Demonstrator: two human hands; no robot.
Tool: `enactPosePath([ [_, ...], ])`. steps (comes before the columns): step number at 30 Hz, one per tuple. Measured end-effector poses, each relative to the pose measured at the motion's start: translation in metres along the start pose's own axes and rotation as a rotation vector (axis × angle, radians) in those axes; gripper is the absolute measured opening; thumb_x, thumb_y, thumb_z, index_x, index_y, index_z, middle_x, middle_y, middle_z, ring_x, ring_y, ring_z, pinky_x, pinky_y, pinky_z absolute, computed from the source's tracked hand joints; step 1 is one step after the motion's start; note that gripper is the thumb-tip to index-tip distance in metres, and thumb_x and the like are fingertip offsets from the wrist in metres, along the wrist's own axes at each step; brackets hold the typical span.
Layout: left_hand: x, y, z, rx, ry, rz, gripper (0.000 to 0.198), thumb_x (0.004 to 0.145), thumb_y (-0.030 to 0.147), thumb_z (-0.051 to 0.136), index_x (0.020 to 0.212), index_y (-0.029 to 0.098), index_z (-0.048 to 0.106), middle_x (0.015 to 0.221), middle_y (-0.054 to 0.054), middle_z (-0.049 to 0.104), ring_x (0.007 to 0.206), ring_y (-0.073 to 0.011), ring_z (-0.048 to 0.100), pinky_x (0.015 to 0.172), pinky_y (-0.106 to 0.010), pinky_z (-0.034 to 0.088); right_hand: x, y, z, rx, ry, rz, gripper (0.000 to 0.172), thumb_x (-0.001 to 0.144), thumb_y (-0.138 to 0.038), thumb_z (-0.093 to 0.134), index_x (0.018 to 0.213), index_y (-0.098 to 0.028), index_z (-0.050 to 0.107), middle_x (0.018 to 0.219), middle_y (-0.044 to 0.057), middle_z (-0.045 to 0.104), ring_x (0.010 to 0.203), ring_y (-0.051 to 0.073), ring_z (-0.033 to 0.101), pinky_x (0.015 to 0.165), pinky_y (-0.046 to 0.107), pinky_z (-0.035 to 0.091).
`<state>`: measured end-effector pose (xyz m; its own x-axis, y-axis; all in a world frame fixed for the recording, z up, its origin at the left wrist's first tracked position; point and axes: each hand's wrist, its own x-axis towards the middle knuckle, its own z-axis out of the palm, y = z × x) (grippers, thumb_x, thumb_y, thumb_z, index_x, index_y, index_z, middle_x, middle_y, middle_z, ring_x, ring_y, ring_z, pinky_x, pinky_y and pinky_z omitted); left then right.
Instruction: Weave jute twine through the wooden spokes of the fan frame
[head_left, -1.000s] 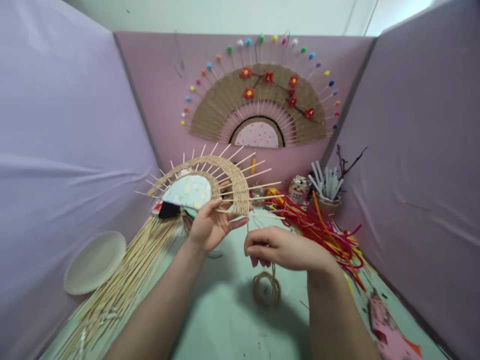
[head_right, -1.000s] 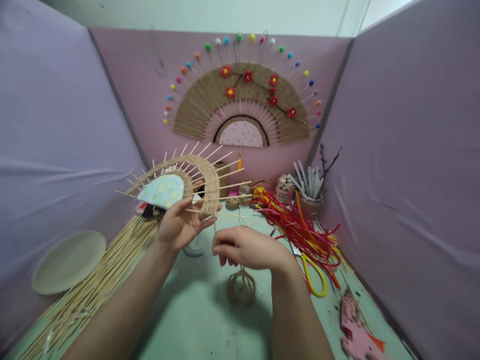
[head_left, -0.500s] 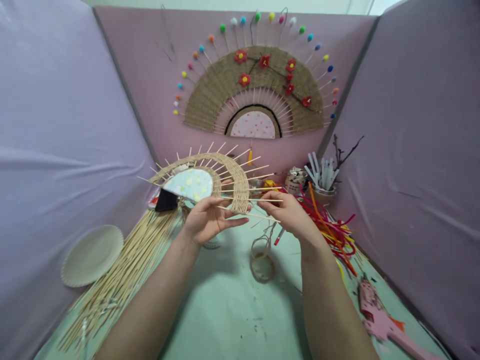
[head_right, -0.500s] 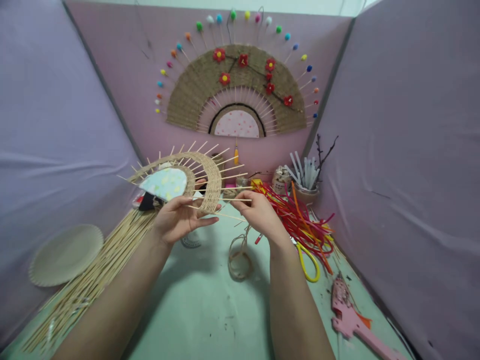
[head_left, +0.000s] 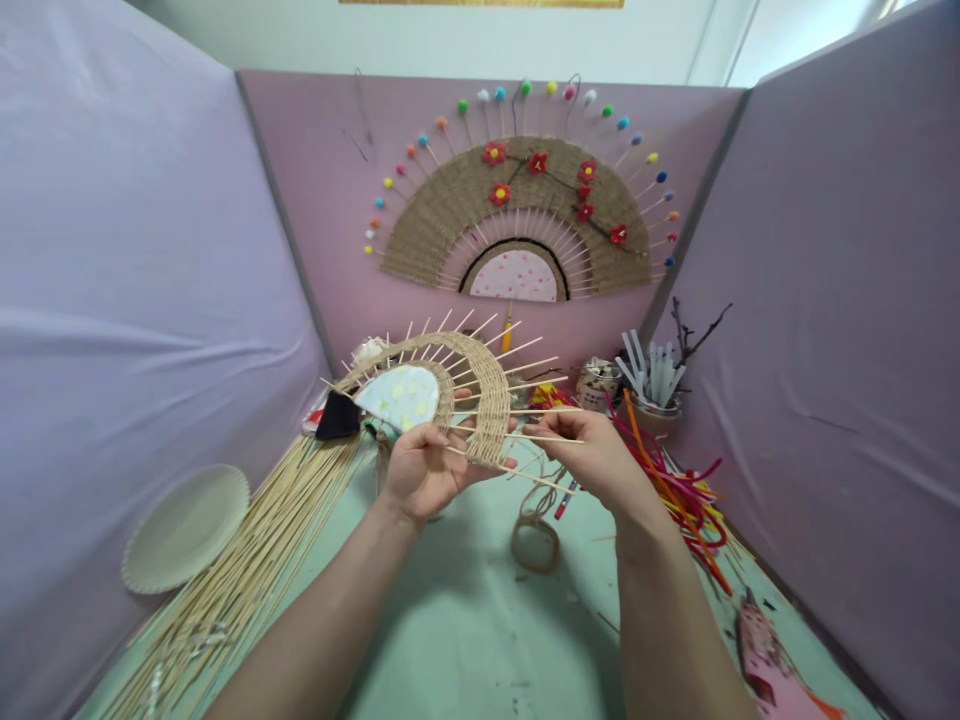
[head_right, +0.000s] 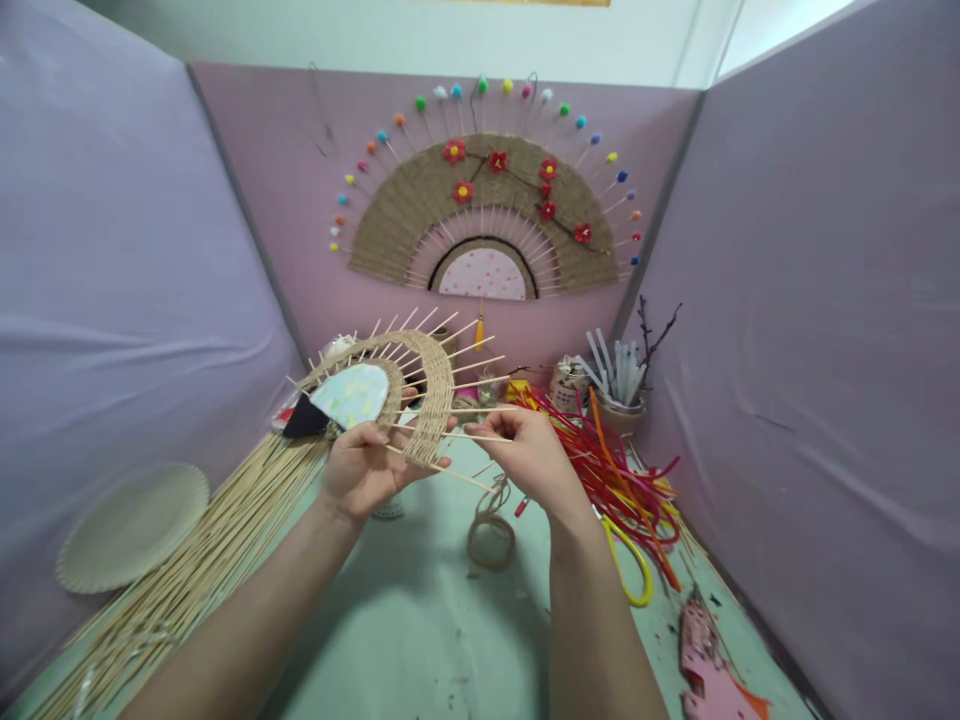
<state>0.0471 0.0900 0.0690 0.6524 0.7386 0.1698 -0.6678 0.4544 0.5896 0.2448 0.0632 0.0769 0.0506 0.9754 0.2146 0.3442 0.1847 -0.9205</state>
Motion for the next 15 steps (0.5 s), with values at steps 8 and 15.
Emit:
enactPosePath([
  [8,0.001,0.003,-0.003,0.09,0.083,0.095,0.059,0.063,0.002,0.043,0.117,0.016,0.061,0.097,-0.01,0.072,0.109,-0.0323,0.061,0.09,-0.058,0.047,-0.011,-0.002,-0.028,-0.08,-0.15,0.02,0.03,0.073,-0.045,0.066,0.068,-0.017,0.056,0.059,-0.003,0.047,0.053,0.009,0.038,0.048,0.022,0.031],
  [15,0.001,0.009,-0.014,0.132,0.078,0.1,0.055,0.065,0.001,0.041,0.113,0.016,0.063,0.088,-0.008,0.073,0.105,-0.0322,0.064,0.09,-0.062,0.045,-0.021,-0.002,-0.044,-0.137,-0.194,-0.028,0.022,0.079,-0.039,0.06,0.077,-0.017,0.061,0.067,0.0,0.053,0.061,0.012,0.045,0.054,0.023,0.036],
])
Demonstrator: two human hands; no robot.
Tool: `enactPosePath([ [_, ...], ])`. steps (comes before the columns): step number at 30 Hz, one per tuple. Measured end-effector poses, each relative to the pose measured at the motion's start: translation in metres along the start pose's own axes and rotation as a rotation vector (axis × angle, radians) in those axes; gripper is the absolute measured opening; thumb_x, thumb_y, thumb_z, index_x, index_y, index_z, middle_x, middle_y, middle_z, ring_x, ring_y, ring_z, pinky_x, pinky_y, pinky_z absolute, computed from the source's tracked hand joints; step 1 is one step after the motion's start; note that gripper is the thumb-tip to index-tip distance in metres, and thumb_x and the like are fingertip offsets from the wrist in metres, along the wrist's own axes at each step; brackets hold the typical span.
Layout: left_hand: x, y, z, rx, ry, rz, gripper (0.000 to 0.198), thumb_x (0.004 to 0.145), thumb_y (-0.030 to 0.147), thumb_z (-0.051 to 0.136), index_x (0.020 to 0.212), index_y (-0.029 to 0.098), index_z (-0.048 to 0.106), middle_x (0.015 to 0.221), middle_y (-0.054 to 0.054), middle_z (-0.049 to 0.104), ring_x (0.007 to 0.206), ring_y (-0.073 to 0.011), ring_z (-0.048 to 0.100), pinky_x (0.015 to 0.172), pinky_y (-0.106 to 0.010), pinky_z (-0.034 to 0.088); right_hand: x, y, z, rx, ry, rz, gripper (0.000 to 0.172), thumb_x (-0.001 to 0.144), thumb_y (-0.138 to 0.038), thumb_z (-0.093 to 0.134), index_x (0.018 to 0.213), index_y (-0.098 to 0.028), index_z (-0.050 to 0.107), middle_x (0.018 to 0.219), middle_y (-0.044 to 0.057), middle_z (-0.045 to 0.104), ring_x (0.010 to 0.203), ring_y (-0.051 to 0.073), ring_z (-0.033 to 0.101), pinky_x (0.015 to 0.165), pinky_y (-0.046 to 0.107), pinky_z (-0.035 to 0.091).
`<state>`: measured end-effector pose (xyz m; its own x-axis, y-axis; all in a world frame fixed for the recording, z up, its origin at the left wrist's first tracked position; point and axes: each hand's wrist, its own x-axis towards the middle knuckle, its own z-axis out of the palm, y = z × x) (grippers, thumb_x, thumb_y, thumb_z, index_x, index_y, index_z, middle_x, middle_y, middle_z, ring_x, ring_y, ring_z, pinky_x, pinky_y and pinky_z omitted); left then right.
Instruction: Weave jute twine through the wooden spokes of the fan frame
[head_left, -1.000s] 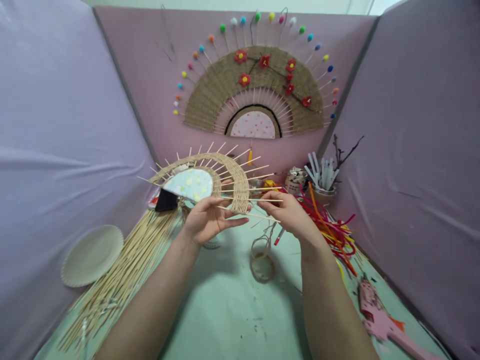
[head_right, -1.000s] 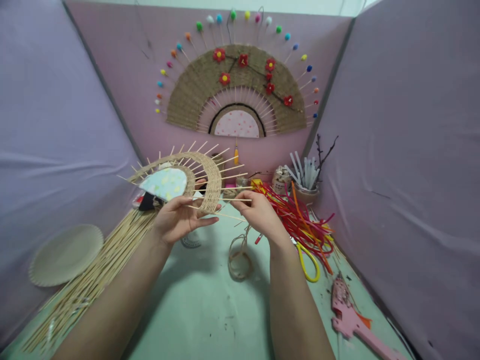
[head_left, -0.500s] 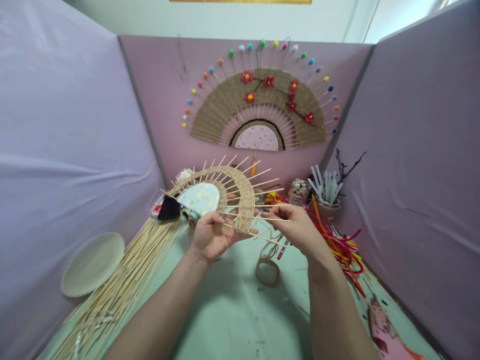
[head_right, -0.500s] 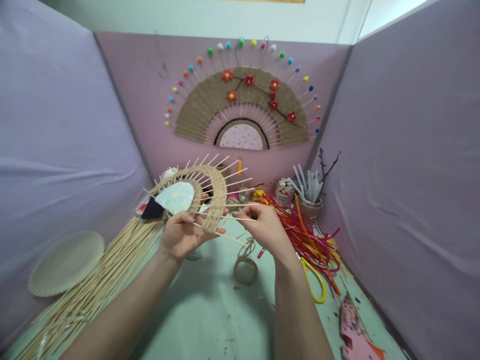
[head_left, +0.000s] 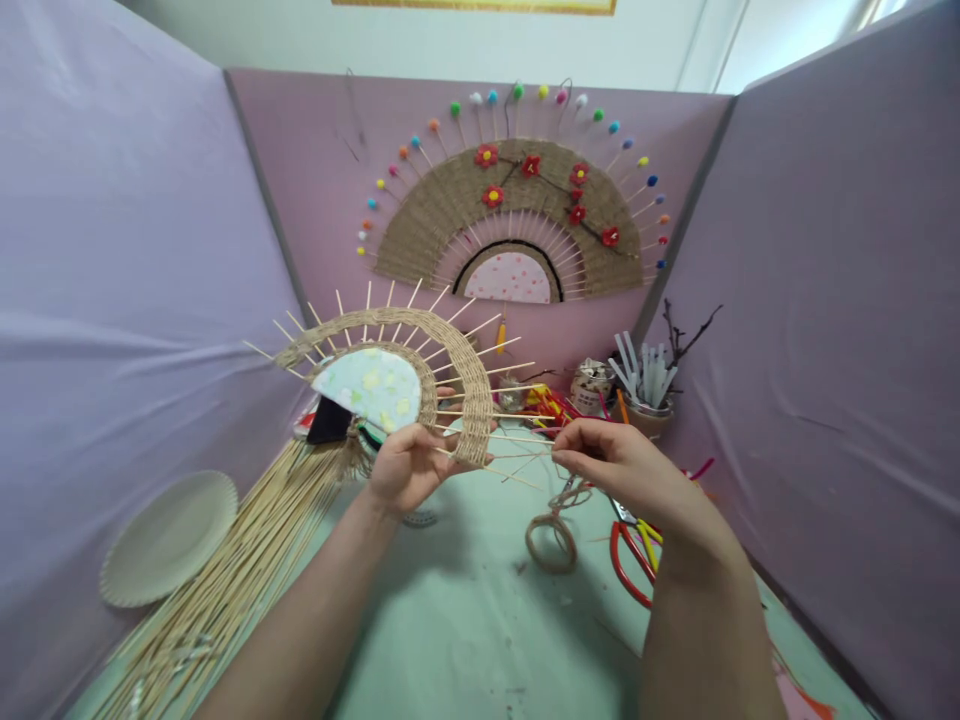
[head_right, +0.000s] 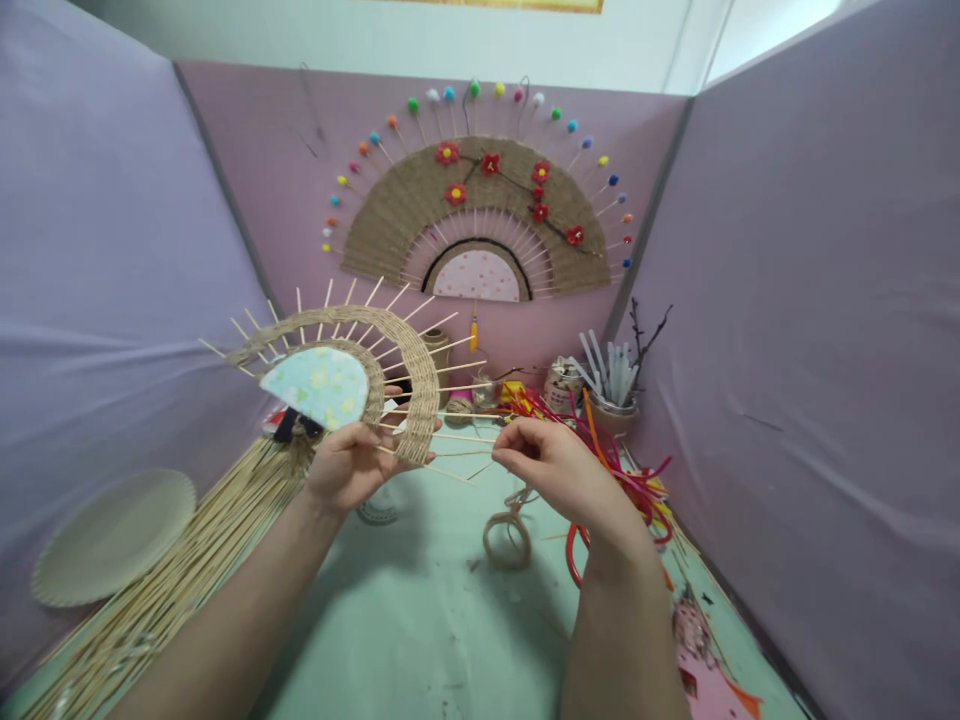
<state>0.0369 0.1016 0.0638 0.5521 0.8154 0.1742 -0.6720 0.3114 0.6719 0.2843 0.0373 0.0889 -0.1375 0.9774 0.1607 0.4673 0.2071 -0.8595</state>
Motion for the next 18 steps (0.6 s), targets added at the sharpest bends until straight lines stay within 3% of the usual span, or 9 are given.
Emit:
enactPosePath([
  [5,-0.001,0.004,0.0,0.024,-0.004,0.002,0.04,0.066,0.002,0.041,0.096,0.011,0.067,0.084,-0.011,0.072,0.105,-0.0342,0.063,0.089,-0.061,0.046,0.001,-0.007,0.005,-0.02,0.105,-0.052,0.024,0.08,-0.04,0.059,0.076,-0.017,0.061,0.067,0.001,0.055,0.061,0.012,0.046,0.053,0.024,0.036],
  [11,-0.003,0.005,0.003,0.016,-0.009,0.006,0.047,0.066,0.001,0.042,0.105,0.014,0.065,0.078,-0.008,0.071,0.105,-0.0342,0.063,0.086,-0.06,0.048,0.004,-0.004,0.008,-0.025,0.216,-0.095,0.026,0.082,-0.043,0.059,0.079,-0.017,0.062,0.07,0.003,0.057,0.063,0.014,0.047,0.056,0.025,0.037],
  [18,-0.007,0.006,0.012,-0.063,-0.077,-0.052,0.048,0.069,0.007,0.041,0.11,0.014,0.063,0.107,-0.013,0.069,0.113,-0.0354,0.059,0.088,-0.061,0.046,0.018,0.01,0.013,0.085,0.166,-0.044,0.026,0.079,-0.043,0.06,0.077,-0.016,0.06,0.066,0.001,0.053,0.06,0.012,0.046,0.053,0.023,0.036],
])
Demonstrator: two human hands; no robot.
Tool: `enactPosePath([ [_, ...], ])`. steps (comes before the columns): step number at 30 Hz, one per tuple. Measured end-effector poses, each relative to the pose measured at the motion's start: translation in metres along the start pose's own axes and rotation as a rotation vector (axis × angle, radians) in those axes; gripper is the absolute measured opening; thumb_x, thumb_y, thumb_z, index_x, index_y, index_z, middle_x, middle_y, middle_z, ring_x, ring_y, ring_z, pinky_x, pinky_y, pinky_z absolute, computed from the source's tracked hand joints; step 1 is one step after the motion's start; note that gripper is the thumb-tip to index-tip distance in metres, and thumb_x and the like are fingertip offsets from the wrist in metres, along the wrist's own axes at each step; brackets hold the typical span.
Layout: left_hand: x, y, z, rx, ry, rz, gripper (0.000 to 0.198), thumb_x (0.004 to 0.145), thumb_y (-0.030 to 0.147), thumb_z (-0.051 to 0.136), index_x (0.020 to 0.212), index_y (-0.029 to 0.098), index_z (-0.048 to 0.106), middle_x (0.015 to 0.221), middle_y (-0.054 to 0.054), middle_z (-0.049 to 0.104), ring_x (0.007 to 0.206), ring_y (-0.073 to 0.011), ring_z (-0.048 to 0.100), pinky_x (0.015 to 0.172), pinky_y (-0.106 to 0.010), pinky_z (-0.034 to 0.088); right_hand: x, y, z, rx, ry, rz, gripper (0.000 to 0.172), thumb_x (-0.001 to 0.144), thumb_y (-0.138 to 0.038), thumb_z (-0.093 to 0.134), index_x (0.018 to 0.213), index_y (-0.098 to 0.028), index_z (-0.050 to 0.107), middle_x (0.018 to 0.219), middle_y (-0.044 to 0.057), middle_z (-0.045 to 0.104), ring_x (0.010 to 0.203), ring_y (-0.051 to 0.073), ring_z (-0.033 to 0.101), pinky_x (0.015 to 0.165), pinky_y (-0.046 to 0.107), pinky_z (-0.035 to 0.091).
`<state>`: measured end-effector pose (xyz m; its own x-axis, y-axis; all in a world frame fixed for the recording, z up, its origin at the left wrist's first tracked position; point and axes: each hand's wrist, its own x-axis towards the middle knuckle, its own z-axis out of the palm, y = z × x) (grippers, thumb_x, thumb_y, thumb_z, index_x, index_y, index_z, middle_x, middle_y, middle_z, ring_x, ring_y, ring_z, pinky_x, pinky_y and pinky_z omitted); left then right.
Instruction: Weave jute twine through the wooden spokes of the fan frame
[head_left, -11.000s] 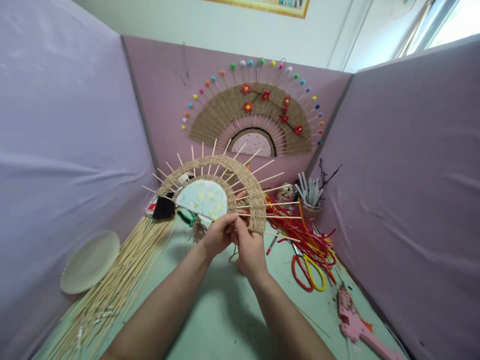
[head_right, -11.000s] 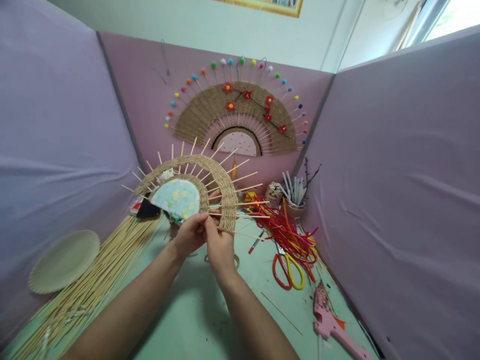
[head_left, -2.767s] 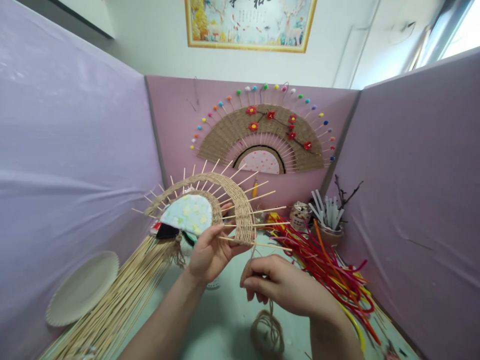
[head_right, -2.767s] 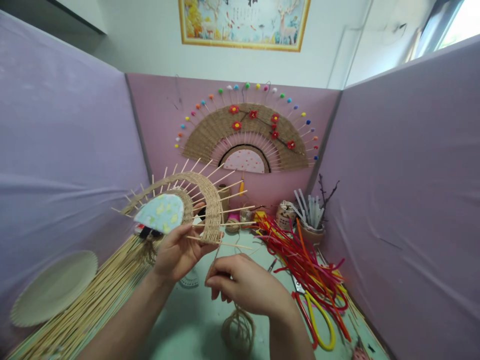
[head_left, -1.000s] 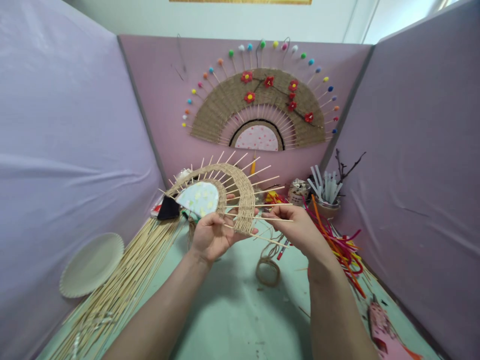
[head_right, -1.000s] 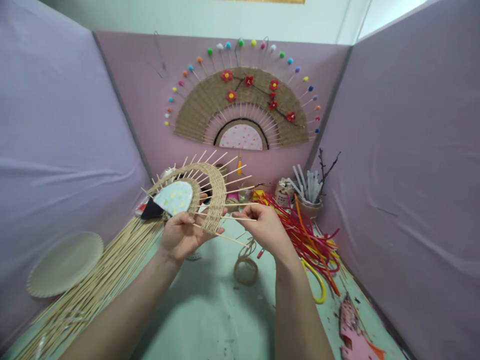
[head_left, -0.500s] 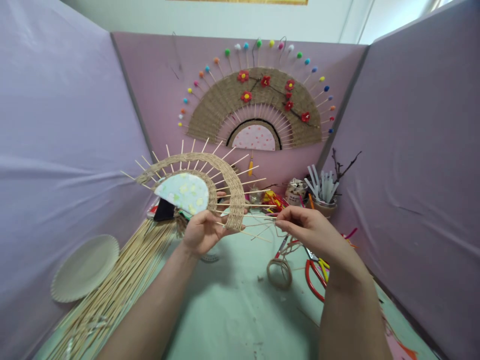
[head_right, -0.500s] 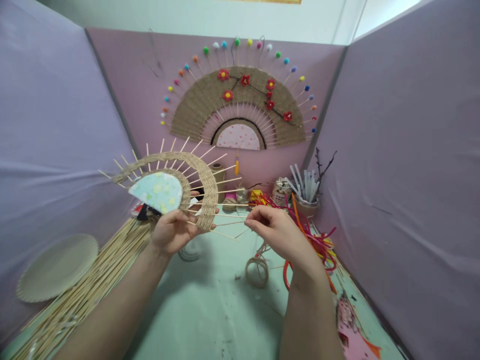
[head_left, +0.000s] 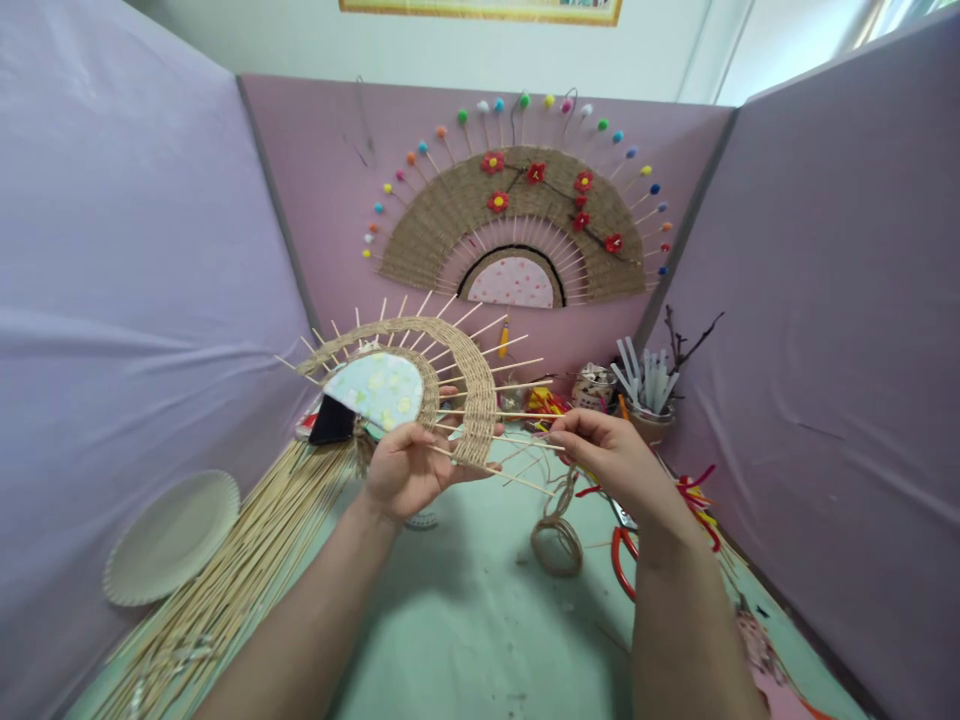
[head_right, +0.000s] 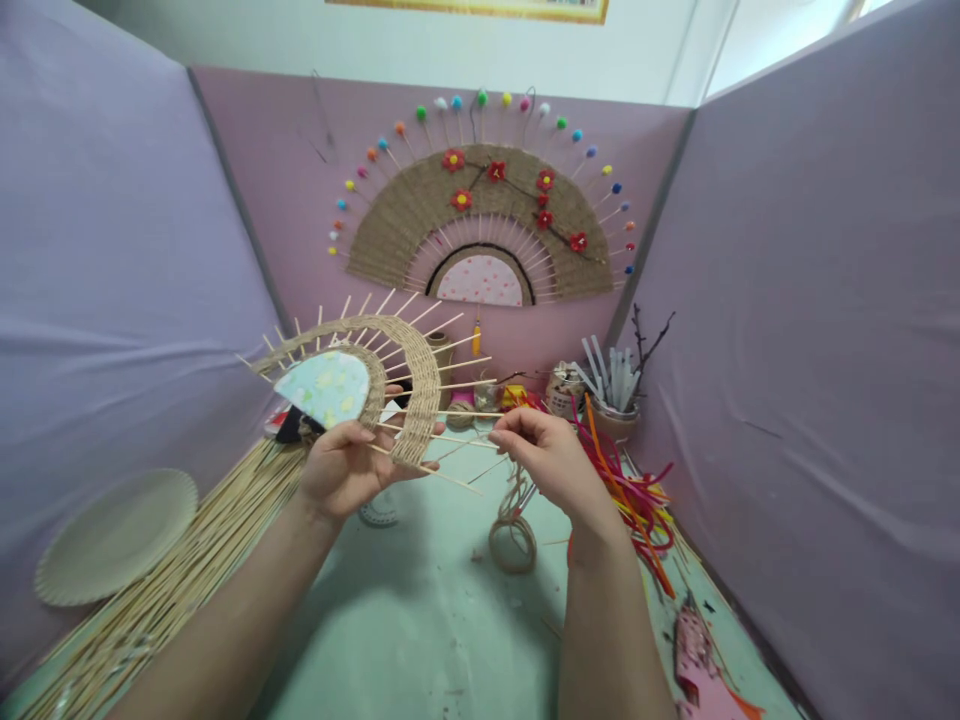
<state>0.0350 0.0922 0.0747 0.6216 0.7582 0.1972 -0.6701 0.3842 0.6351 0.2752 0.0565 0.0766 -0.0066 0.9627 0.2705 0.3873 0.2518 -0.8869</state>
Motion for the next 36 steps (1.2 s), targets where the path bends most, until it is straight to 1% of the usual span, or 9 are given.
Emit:
enactPosePath([
  [6,0.001,-0.015,0.007,-0.009,-0.073,-0.146,0.043,0.072,0.015,0.042,0.108,0.009,0.065,0.11,-0.016,0.068,0.111,-0.035,0.06,0.089,-0.055,0.047,0.014,0.004,0.026,0.094,0.094,-0.071,0.024,0.078,-0.04,0.061,0.073,-0.017,0.059,0.068,0.001,0.057,0.062,0.013,0.049,0.058,0.024,0.039],
  [10,0.002,-0.021,0.007,-0.044,-0.1,-0.197,0.045,0.07,0.011,0.041,0.108,0.007,0.066,0.108,-0.016,0.069,0.11,-0.0321,0.061,0.088,-0.048,0.05,0.018,0.004,0.033,0.177,0.064,-0.095,0.02,0.079,-0.035,0.059,0.076,-0.016,0.061,0.077,0.003,0.061,0.073,0.015,0.055,0.068,0.026,0.044],
  [13,0.002,-0.02,0.003,-0.047,-0.094,-0.19,0.044,0.069,0.009,0.041,0.105,0.007,0.066,0.107,-0.016,0.07,0.11,-0.0316,0.061,0.087,-0.046,0.051,0.018,0.006,0.032,0.176,0.078,-0.083,0.022,0.078,-0.038,0.062,0.073,-0.016,0.06,0.073,0.002,0.059,0.069,0.014,0.053,0.065,0.026,0.043],
  [19,0.004,-0.012,-0.008,-0.014,-0.049,-0.148,0.053,0.065,0.006,0.042,0.113,0.012,0.063,0.104,-0.013,0.071,0.105,-0.0334,0.064,0.088,-0.054,0.049,0.015,0.007,0.022,0.087,0.119,-0.027,0.03,0.072,-0.045,0.067,0.07,-0.017,0.057,0.059,-0.003,0.048,0.054,0.01,0.039,0.051,0.024,0.031],
  [24,0.002,0.006,-0.011,0.027,-0.022,-0.076,0.058,0.065,0.004,0.042,0.118,0.013,0.061,0.099,-0.011,0.072,0.098,-0.0315,0.067,0.079,-0.046,0.055,0.011,0.011,0.009,-0.096,-0.06,0.001,0.025,0.072,-0.041,0.065,0.074,-0.016,0.061,0.065,-0.001,0.055,0.061,0.013,0.046,0.056,0.024,0.035],
  [26,-0.002,0.015,-0.01,0.024,-0.029,-0.065,0.062,0.065,0.006,0.042,0.124,0.015,0.058,0.102,-0.012,0.072,0.098,-0.0318,0.067,0.076,-0.044,0.057,0.011,0.017,0.005,-0.247,-0.065,0.009,0.022,0.076,-0.038,0.06,0.073,-0.017,0.062,0.065,0.0,0.056,0.062,0.014,0.048,0.057,0.025,0.035],
  [29,-0.01,0.026,-0.008,0.022,-0.071,-0.052,0.065,0.066,0.007,0.042,0.128,0.02,0.056,0.106,-0.012,0.071,0.095,-0.0318,0.068,0.072,-0.044,0.058,0.012,0.027,-0.001,-0.433,0.082,0.08,0.025,0.082,-0.039,0.051,0.073,-0.018,0.062,0.065,0.002,0.06,0.062,0.016,0.05,0.058,0.026,0.034],
  [32,-0.019,0.034,-0.003,0.031,-0.134,-0.051,0.062,0.066,0.009,0.042,0.123,0.024,0.06,0.104,-0.01,0.071,0.089,-0.0327,0.069,0.066,-0.046,0.058,0.014,0.039,-0.012,-0.534,0.262,0.214,0.033,0.084,-0.047,0.048,0.077,-0.019,0.064,0.07,0.006,0.064,0.064,0.02,0.055,0.059,0.028,0.034],
  [36,-0.031,0.042,0.008,0.036,-0.148,-0.043,0.058,0.062,0.009,0.044,0.114,0.022,0.065,0.104,-0.011,0.07,0.088,-0.0327,0.069,0.06,-0.04,0.059,0.014,0.054,-0.029,-0.626,0.457,0.328,0.043,0.086,-0.052,0.042,0.083,-0.016,0.066,0.076,0.013,0.067,0.071,0.025,0.059,0.061,0.032,0.035],
])
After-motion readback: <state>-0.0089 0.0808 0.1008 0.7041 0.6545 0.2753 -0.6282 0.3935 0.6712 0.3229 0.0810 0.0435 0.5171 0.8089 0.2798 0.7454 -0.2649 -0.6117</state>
